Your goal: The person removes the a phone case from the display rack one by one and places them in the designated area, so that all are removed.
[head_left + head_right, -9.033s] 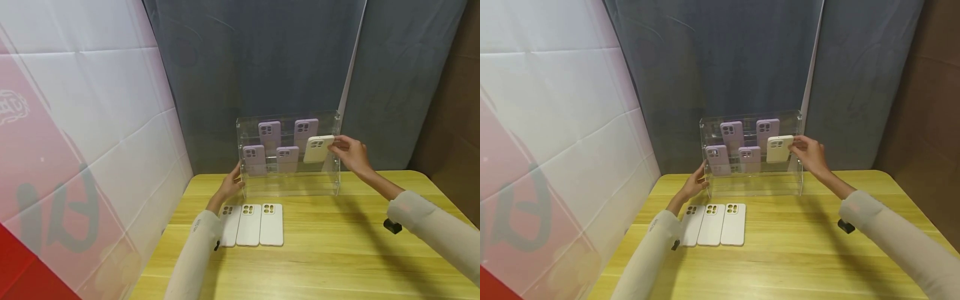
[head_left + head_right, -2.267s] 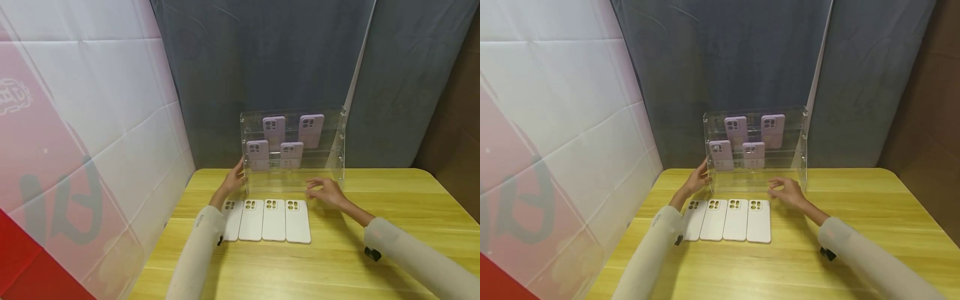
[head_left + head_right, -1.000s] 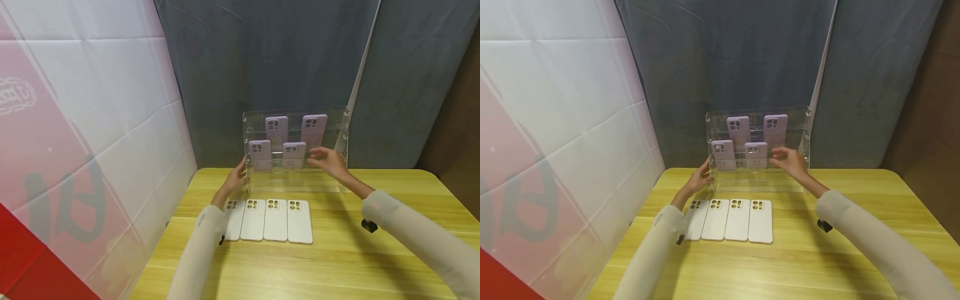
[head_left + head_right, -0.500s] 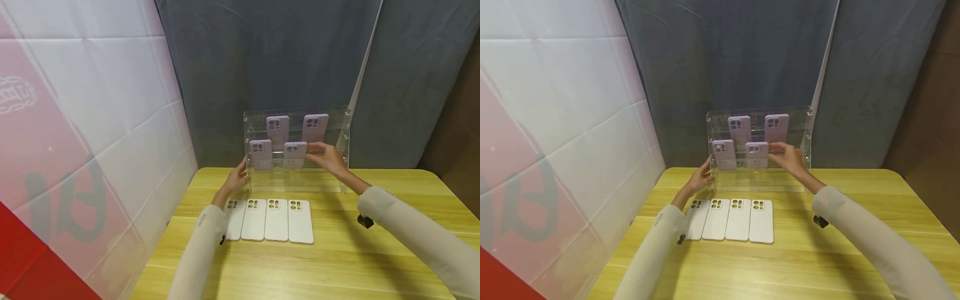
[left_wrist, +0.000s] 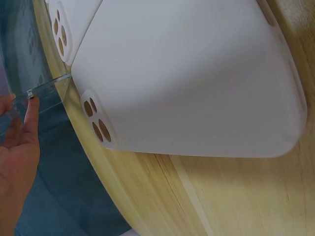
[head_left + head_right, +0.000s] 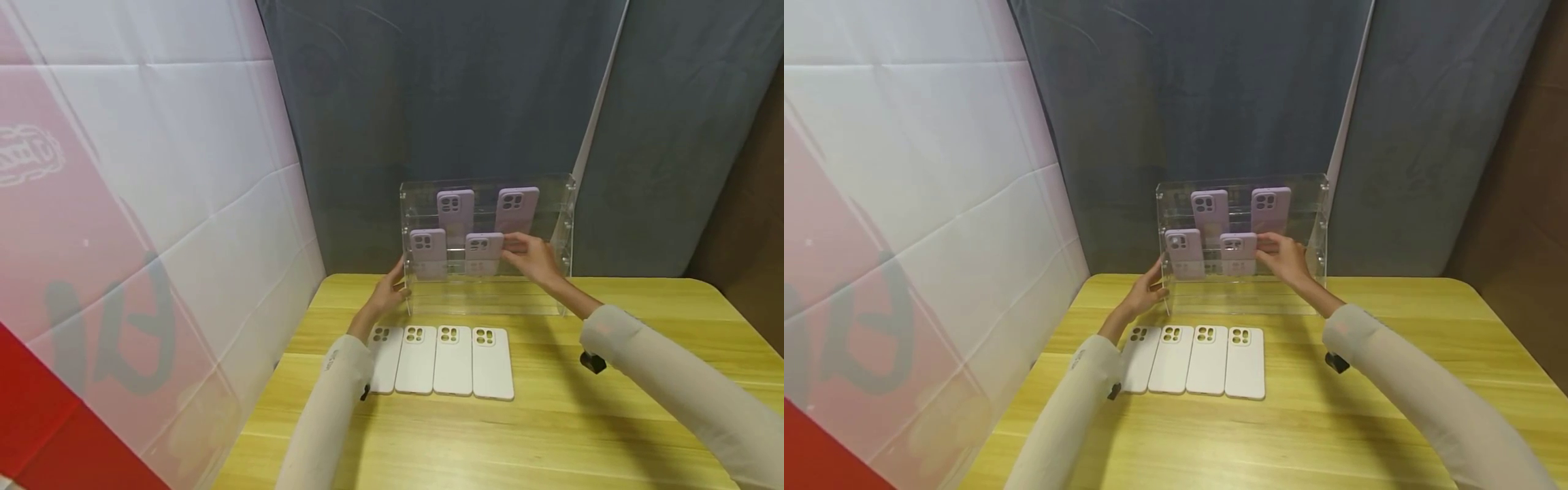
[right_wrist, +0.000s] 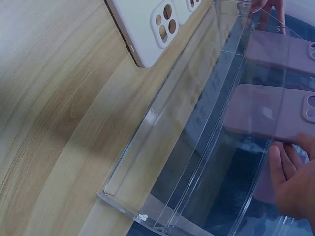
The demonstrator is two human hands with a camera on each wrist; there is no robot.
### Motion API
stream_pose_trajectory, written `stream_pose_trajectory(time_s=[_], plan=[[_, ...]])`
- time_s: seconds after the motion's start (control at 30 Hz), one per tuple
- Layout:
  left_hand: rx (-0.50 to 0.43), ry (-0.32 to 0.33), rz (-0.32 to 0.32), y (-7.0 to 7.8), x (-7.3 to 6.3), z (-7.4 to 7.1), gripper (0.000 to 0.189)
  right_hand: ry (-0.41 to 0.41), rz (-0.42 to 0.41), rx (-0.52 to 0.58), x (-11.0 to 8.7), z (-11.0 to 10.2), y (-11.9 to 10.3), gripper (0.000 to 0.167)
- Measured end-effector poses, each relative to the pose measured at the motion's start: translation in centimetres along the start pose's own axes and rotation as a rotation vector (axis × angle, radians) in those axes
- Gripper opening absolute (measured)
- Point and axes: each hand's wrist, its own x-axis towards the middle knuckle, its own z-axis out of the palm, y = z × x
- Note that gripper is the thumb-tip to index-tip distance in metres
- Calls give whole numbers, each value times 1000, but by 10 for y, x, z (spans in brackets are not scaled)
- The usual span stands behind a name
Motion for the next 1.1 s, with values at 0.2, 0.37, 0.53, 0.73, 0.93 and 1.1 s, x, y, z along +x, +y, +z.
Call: stream_pose_trajectory(time_s=[0.2,0.37,0.53,0.73,0.93,1.1], plan=[[4,0,7,1,-1,1,94,2,4,31,0,0,-1,35],[2,0,8,1,-1,2,95,25,11,11,1,-1,-2,33],[-17,3,7,3,-3,1,95,34,9,12,3,-4,-5,31],[-23,1,-12,4,-4,1,95,29,19,45,4,-10,-7,32],[-25,-7,-11,1,-1,-1,95,30,10,86,5,-16,-12,33],[-16,-1,-13,1,0,-2,95,44,3,100,8,-21,-19,34]])
